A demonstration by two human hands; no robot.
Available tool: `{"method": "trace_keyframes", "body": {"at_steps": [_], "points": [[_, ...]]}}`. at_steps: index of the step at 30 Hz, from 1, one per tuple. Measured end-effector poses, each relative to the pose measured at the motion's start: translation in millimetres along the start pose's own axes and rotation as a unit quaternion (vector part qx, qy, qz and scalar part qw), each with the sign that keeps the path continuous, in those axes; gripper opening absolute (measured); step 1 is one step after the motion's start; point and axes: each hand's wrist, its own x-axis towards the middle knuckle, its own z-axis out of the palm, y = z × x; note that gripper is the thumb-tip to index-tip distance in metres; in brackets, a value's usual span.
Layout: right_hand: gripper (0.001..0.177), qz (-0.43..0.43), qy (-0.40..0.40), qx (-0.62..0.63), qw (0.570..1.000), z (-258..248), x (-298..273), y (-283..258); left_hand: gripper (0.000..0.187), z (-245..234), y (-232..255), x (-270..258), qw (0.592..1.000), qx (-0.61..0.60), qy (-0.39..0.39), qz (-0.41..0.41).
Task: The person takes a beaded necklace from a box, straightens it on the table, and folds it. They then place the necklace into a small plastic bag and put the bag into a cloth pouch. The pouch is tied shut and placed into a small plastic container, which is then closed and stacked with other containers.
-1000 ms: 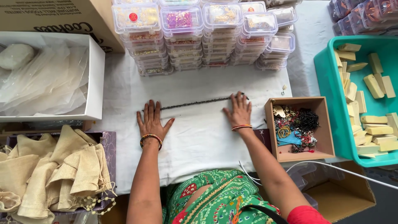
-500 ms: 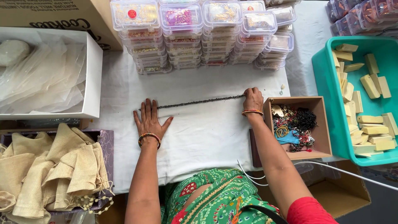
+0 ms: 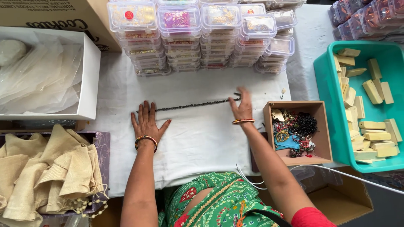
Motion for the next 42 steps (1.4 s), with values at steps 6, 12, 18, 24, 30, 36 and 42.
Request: {"method": "trace_keyframes", "body": {"at_steps": [6, 12, 18, 24, 30, 36, 42], "points": [[0.053, 0.378, -0.164, 0.321, 0.853, 8.2, -9.6, -4.5, 0.101, 3.6, -3.5, 3.0, 1.0, 0.01, 0.01, 0.001], [0.054, 0.013, -0.163, 0.043, 0.986, 3.5, -12.1, 1.5, 0.101, 0.2, 0.2, 1.5, 1.0, 0.026, -0.013, -0.002], [0.065, 0.094, -0.253, -0.101, 0.958, 10.2, -10.9, -12.1, 0.101, -1.5, -0.3, 4.9, 0.999, 0.029, -0.021, 0.0], [0.082, 0.087, -0.323, -0.147, 0.931, 17.6, -7.9, 8.3, 0.11, -8.4, -2.2, 2.4, 1.0, -0.016, -0.022, -0.011], [0.085, 0.062, -0.314, -0.12, 0.94, 18.1, -14.2, 23.6, 0.095, -9.1, -2.5, 0.3, 0.999, -0.032, -0.002, 0.003], [0.085, 0.132, -0.269, -0.181, 0.937, 46.7, -20.4, -40.0, 0.092, -20.1, -0.9, 5.7, 0.999, -0.023, -0.024, 0.008], [0.092, -0.206, -0.25, -0.03, 0.946, 95.9, -58.5, -172.5, 0.092, -21.7, 0.8, 3.6, 0.999, -0.023, -0.04, 0.013]]}}
